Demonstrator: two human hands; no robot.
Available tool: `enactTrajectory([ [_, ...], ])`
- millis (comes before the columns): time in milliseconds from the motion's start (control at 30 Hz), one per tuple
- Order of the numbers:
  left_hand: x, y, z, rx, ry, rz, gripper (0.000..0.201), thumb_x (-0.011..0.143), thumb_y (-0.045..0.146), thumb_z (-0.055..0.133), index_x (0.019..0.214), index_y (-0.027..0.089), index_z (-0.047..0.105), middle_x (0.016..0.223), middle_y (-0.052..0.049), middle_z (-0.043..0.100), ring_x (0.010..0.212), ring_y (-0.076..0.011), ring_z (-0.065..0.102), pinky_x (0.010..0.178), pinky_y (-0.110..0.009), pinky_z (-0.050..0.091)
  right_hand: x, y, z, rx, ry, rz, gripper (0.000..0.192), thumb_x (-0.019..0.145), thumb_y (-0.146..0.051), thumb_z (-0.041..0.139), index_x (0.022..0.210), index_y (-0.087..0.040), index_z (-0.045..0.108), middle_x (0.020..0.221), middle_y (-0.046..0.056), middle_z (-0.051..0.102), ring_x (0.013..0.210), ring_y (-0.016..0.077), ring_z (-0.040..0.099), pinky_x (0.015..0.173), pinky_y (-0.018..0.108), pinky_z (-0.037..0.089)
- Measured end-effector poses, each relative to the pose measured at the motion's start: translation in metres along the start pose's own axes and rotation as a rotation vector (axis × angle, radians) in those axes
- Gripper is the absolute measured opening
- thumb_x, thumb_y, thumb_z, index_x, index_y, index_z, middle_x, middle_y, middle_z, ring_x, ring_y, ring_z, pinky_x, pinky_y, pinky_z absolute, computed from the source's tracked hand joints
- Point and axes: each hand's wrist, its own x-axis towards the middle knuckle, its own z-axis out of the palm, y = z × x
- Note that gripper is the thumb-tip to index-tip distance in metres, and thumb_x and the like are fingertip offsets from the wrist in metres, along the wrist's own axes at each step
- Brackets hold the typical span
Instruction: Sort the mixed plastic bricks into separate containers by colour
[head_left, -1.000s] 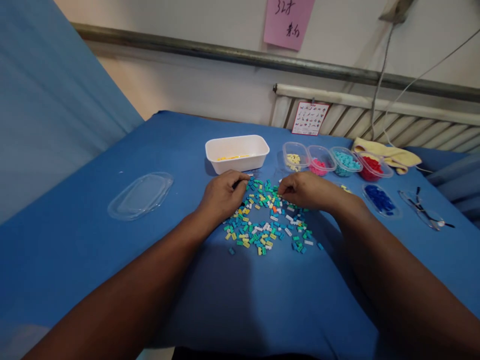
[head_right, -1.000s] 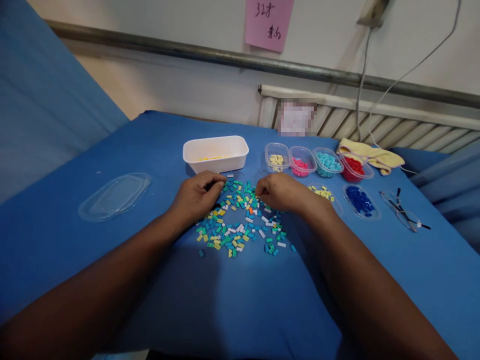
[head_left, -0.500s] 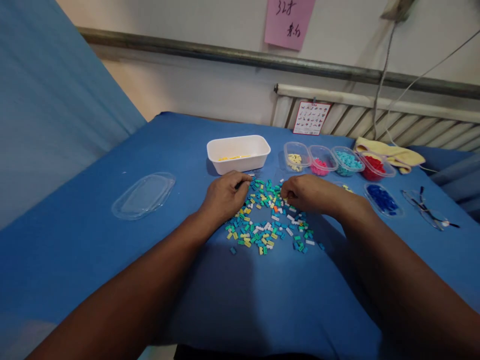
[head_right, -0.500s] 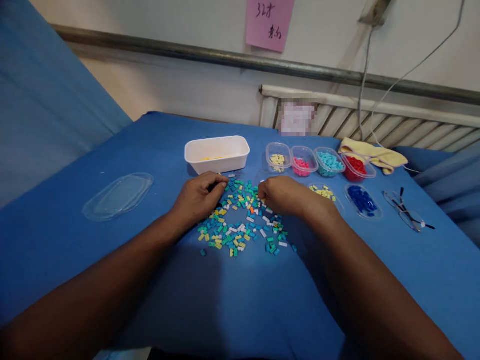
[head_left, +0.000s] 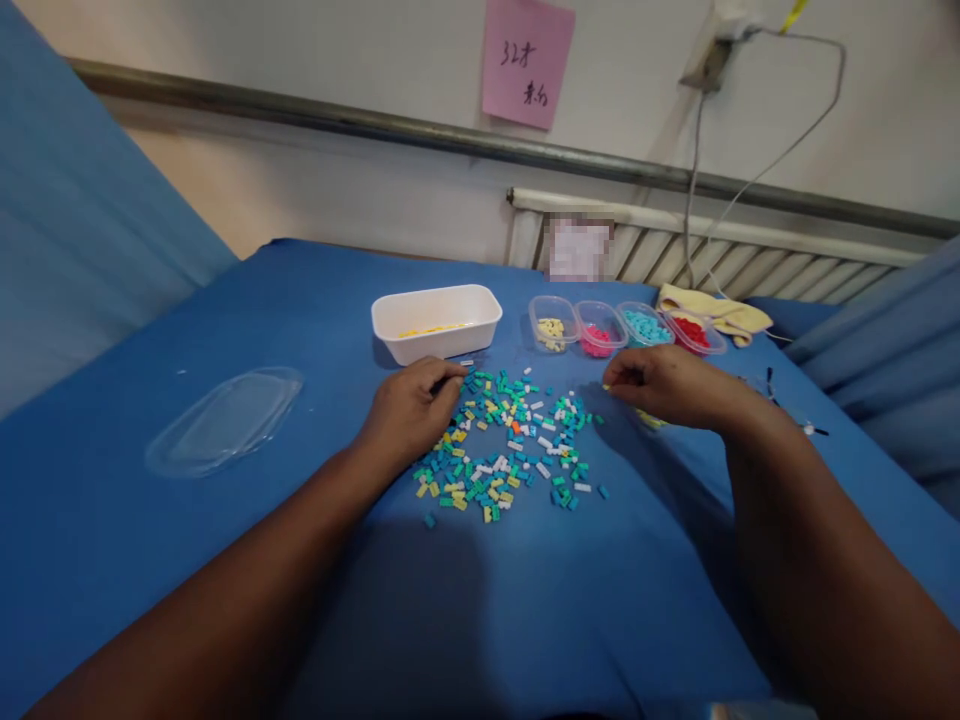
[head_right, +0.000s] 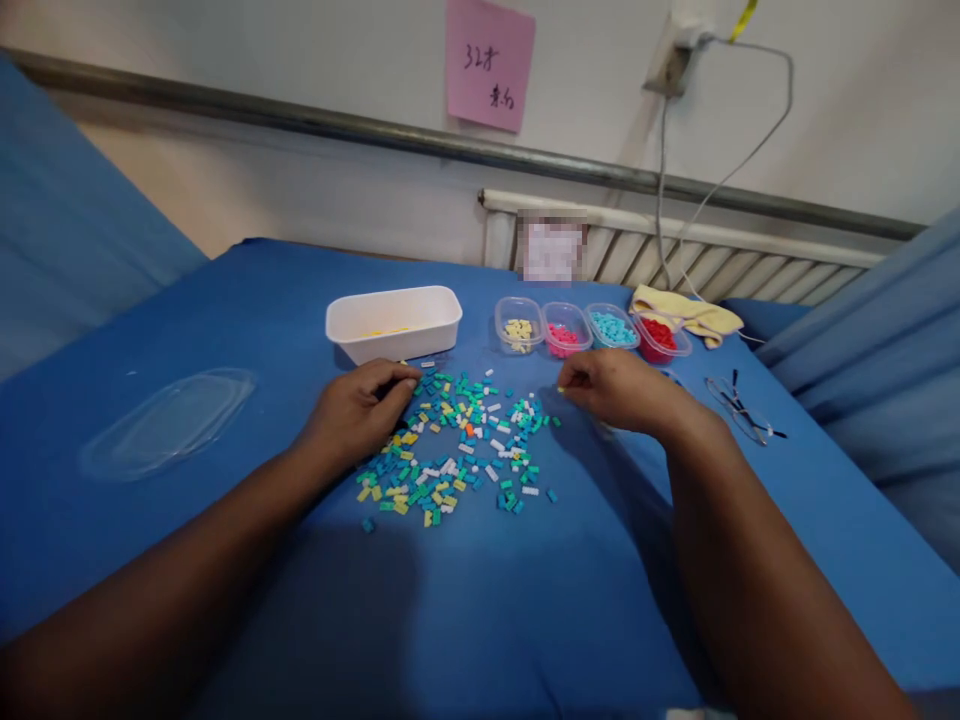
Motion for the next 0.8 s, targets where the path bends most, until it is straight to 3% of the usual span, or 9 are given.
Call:
enactTrajectory([
  [100,0.001,-0.002,0.0,0.011,-0.003,0.002,0.028,0.1,0.036,0.06,0.112,0.025,0.082,0.114,-0.005,0.084,0.108,-0.0259,0.078,0.107,-0.041,0.06,-0.02,0.031,0.002,-0.067,0.192,0.182,0.022,0.093,-0.033,0.061,0.097,-0.022,0.079,0.085,0.004,0.079,0.075,0.0204,0.071,0.069,0.032,0.048],
  [167,0.001,-0.003,0.0,0.02,-0.009,0.011,0.028,0.101,0.036,0.06,0.113,0.025,0.082,0.113,-0.005,0.084,0.107,-0.0259,0.078,0.106,-0.041,0.06,-0.029,0.045,0.007,-0.096,0.251,0.245,0.023,0.093,-0.033,0.06,0.095,-0.022,0.08,0.084,0.005,0.08,0.075,0.0215,0.072,0.069,0.033,0.049],
  [433,-0.001,0.0,-0.002,0.044,-0.013,0.025,0.027,0.101,0.032,0.059,0.113,0.025,0.082,0.111,-0.005,0.084,0.106,-0.0245,0.078,0.103,-0.04,0.061,-0.034,0.054,0.02,-0.136,0.225,0.25,0.029,0.095,-0.037,0.062,0.107,-0.024,0.086,0.091,0.008,0.085,0.077,0.0257,0.076,0.071,0.036,0.053],
  [533,-0.001,0.0,-0.001,0.042,-0.015,0.029,0.027,0.102,0.032,0.059,0.113,0.024,0.082,0.111,-0.005,0.083,0.107,-0.0242,0.078,0.104,-0.04,0.06,-0.03,0.038,0.028,-0.113,0.29,0.204,0.029,0.098,-0.035,0.062,0.109,-0.023,0.085,0.098,0.009,0.086,0.085,0.0275,0.079,0.077,0.038,0.055],
  [633,0.0,-0.002,0.001,0.043,-0.025,0.037,0.028,0.102,0.032,0.057,0.113,0.023,0.081,0.112,-0.006,0.083,0.11,-0.025,0.077,0.104,-0.042,0.06,-0.014,0.004,0.04,0.011,0.378,0.022,0.027,0.102,-0.032,0.061,0.113,-0.021,0.083,0.11,0.009,0.086,0.096,0.0258,0.079,0.085,0.035,0.056],
  [733,0.0,-0.004,0.002,0.035,-0.018,0.041,0.027,0.102,0.03,0.057,0.113,0.022,0.081,0.111,-0.006,0.082,0.11,-0.0258,0.077,0.102,-0.043,0.06,0.014,-0.037,0.05,0.051,0.172,-0.225,0.023,0.103,-0.027,0.062,0.111,-0.021,0.083,0.111,0.009,0.084,0.101,0.023,0.077,0.09,0.032,0.053],
  [800,-0.001,-0.004,0.001,0.022,-0.004,0.039,0.026,0.101,0.029,0.058,0.112,0.022,0.081,0.111,-0.006,0.082,0.11,-0.0253,0.077,0.101,-0.042,0.06,0.034,-0.059,0.055,-0.015,0.045,-0.264,0.022,0.1,-0.023,0.064,0.109,-0.022,0.084,0.112,0.009,0.084,0.101,0.0231,0.076,0.088,0.031,0.051],
])
